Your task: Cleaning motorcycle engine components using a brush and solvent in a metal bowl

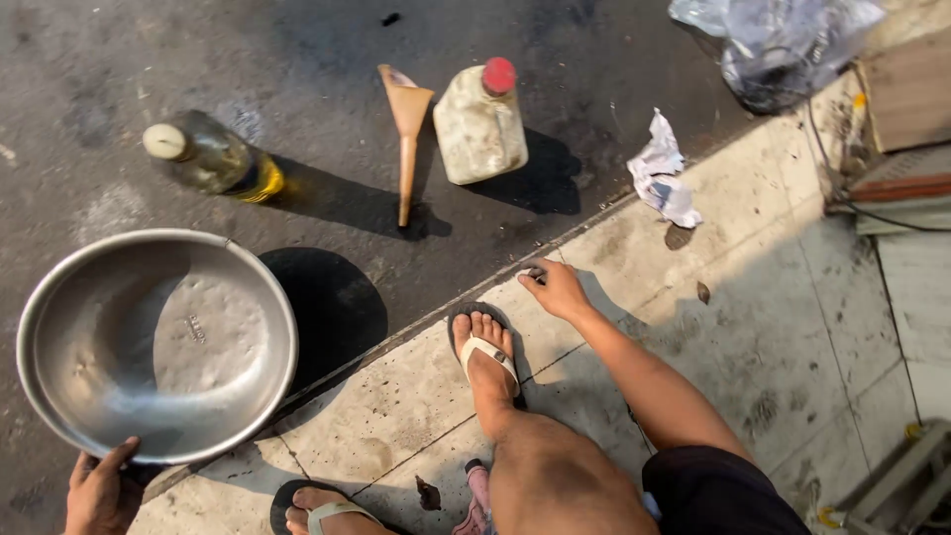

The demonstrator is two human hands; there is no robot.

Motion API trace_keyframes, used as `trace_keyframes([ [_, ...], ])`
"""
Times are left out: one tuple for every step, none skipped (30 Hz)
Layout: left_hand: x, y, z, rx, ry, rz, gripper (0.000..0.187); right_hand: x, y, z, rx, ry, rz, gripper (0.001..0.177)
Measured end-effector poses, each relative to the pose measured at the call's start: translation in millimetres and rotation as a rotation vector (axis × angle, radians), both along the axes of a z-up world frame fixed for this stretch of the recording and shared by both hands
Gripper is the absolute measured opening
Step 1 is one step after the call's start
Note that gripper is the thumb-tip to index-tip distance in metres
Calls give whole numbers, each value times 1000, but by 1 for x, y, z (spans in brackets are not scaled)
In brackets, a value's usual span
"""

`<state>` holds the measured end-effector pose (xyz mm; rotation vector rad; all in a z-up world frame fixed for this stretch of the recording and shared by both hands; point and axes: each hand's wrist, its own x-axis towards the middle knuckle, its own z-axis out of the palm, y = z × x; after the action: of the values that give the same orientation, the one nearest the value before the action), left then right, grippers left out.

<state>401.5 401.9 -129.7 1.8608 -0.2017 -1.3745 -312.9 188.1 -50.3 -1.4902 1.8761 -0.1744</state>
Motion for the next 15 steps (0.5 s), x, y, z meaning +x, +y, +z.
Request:
trace_keyframes([
  [-8, -3, -14, -8, -10, -3, 36, -7, 21, 18, 10, -33, -9, 29],
  [-15, -6, -28, -16, -19, -6, 37, -11, 43, 36, 18, -67, -19, 31],
  [-28, -15, -33, -24, -7, -52, 37, -36, 77, 39, 9, -56, -64, 31],
  [-40, -24, -38, -39, -47, -64, 40, -58, 113, 42, 90, -42, -156, 32],
  [-49, -29, -40, -52, -93, -75, 43, -75, 151, 43, 176, -39, -245, 33],
  [-54, -32, -51, -57, -87, -118, 43, -97, 199, 38, 171, -38, -289, 33],
  [-59, -33, -60, -79, -156, -133, 45, -119, 236, 31, 177, 24, -423, 34],
  [-62, -35, -70, -103, -225, -147, 46, -138, 274, 22, 183, 85, -558, 36],
  [-72, -36, -57, -105, -235, -151, 46, -143, 297, 24, 184, 75, -561, 36],
  [-80, -38, -46, -128, -38, -102, 44, -145, 319, 25, 198, -23, -767, 31],
  [-91, -33, -35, -156, 157, -32, 42, -154, 331, 24, 209, -123, -950, 26],
  [-89, -27, -25, -164, 144, -16, 42, -145, 338, 21, 208, -134, -931, 26],
  [-100, -21, -21, -215, 141, 13, 48, -149, 340, 21, 211, -164, -1029, 25],
  [-114, -15, -18, -265, 136, 42, 55, -156, 343, 20, 213, -195, -1126, 25],
  [-162, -33, -3, -241, 141, 7, 55, -172, 342, 14, 229, -186, -1165, 25],
])
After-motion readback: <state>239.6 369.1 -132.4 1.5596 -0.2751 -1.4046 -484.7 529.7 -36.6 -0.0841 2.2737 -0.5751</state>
